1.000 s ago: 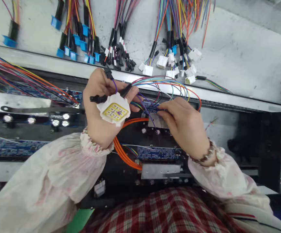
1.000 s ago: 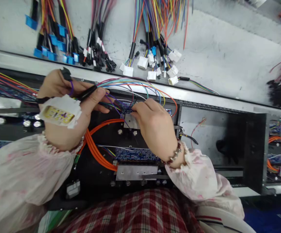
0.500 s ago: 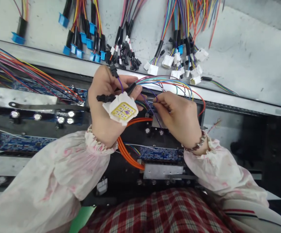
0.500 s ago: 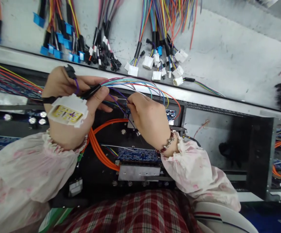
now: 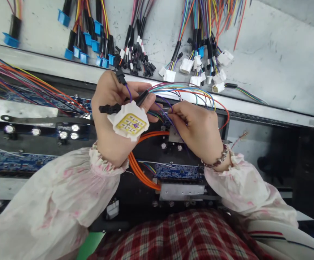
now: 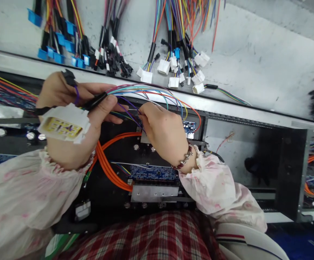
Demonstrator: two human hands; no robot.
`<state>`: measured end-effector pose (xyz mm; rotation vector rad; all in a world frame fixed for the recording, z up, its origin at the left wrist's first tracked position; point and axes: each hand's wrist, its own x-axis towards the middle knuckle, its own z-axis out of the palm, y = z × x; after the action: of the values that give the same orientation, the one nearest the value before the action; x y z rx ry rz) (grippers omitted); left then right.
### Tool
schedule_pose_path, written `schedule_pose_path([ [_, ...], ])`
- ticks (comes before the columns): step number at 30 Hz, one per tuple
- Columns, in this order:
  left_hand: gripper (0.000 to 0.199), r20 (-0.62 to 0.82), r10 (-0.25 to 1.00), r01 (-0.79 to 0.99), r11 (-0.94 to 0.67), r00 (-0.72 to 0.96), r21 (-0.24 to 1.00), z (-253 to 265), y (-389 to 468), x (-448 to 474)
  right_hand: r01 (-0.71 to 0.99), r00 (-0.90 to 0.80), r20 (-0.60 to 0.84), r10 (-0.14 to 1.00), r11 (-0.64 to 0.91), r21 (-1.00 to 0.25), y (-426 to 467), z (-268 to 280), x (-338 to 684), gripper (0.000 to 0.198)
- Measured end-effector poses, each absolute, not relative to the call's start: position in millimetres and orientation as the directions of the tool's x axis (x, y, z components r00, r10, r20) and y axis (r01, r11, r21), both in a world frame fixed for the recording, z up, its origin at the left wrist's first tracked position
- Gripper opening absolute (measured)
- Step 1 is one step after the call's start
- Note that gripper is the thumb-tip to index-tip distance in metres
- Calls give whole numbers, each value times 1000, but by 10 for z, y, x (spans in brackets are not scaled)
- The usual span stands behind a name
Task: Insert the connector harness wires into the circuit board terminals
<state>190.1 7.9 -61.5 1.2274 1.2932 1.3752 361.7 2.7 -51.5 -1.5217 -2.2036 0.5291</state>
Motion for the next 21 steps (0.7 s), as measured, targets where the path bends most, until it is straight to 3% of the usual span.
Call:
schedule_pose_path([
  [10, 18, 93, 984, 14, -92, -151, 996, -620, 79, 1889, 804, -331, 67, 941, 318, -502, 21, -520, 3594, 11],
  [14, 14, 69, 984, 17, -67, -162, 998, -608, 77, 1901, 846, -249, 103, 963, 268, -461, -85, -393, 3595, 16],
  [18, 16, 102, 979, -1, -104, -178, 995, -605, 74, 1917, 848, -326, -25, 945, 281, -449, -222, -248, 3730, 19],
  [21, 24, 122, 974, -46, -133, -189, 990, -621, 85, 1924, 886, -288, -8, 958, 263, -381, -285, -194, 3923, 17],
])
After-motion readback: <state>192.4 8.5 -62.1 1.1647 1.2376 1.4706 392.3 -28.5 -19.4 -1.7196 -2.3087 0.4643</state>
